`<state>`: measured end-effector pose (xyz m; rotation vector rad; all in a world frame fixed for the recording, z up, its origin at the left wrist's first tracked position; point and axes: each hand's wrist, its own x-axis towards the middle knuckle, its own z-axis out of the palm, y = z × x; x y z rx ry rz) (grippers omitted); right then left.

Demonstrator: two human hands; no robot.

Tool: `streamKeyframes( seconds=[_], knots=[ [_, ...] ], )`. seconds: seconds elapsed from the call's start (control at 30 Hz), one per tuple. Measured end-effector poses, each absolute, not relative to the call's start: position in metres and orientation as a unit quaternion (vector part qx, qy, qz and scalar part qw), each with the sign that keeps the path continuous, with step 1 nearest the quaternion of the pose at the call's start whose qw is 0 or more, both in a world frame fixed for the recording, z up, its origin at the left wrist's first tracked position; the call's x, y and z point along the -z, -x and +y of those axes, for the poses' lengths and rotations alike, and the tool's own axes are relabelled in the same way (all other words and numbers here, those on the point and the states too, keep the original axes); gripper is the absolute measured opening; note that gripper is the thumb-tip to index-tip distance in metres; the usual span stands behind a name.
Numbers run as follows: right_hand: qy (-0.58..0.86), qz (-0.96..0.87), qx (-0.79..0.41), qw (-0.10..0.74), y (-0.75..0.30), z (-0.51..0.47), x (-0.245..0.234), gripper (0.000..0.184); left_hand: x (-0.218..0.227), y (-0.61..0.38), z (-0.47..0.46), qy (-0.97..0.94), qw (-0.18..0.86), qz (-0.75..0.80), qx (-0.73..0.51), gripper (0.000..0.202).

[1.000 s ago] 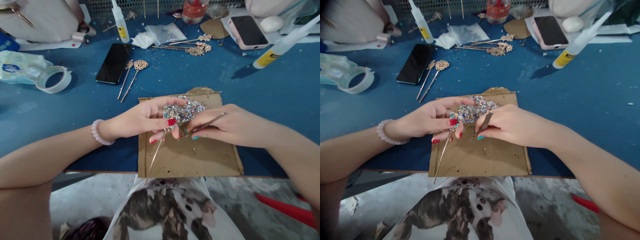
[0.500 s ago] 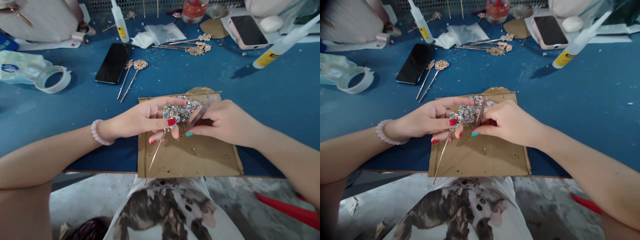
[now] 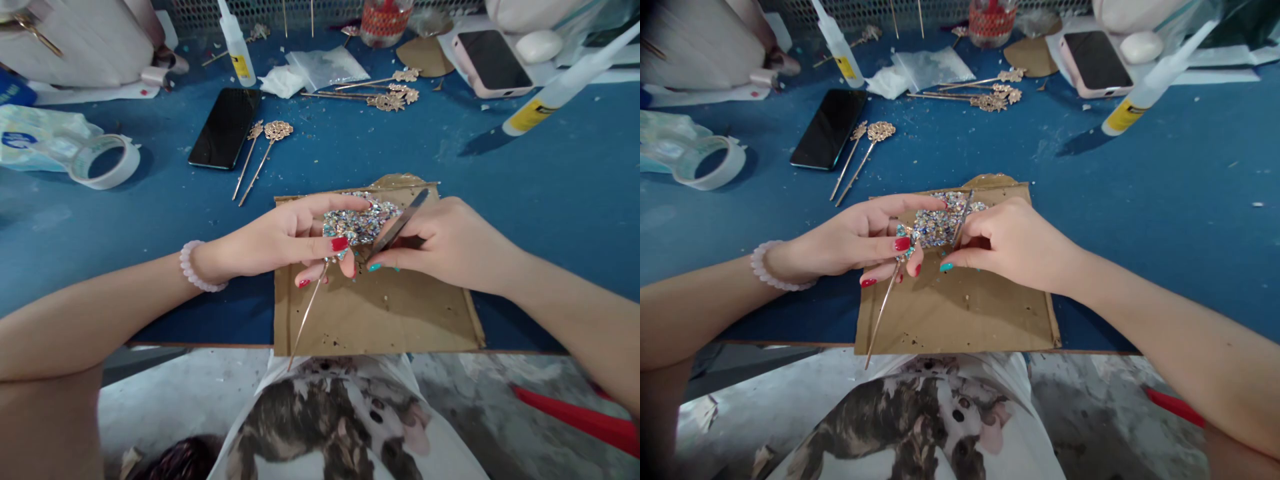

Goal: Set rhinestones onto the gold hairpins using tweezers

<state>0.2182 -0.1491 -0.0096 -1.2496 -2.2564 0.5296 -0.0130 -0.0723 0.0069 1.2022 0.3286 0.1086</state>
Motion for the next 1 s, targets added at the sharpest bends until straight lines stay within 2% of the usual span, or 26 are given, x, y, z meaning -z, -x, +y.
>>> streamKeyframes(
  seconds=[0.23,0.47,0.7,0.83,1.0],
  knots=[
    [0.466,-0.812,-0.255,0.241,-0.223,-0.144,0.008,0.029,-0.007,0.012,-0.073,-0.563,0.809,0.162,-0.047,0.047],
    [0.499,-0.754,-0.362,0.225,-0.225,-0.146,-0.015,0.020,-0.008,0.012,-0.074,-0.572,0.803,0.161,-0.046,0.051],
    [0.422,-0.798,-0.370,0.220,-0.225,-0.144,-0.017,0.022,-0.007,0.013,-0.073,-0.579,0.798,0.159,-0.047,0.049],
    [0.422,-0.792,-0.362,0.250,-0.222,-0.149,-0.020,0.010,-0.007,0.011,-0.074,-0.594,0.784,0.173,-0.047,0.049],
    [0.414,-0.774,-0.375,0.298,-0.217,-0.155,-0.022,0.007,-0.009,0.009,-0.078,-0.636,0.743,0.201,-0.052,0.053]
  ],
)
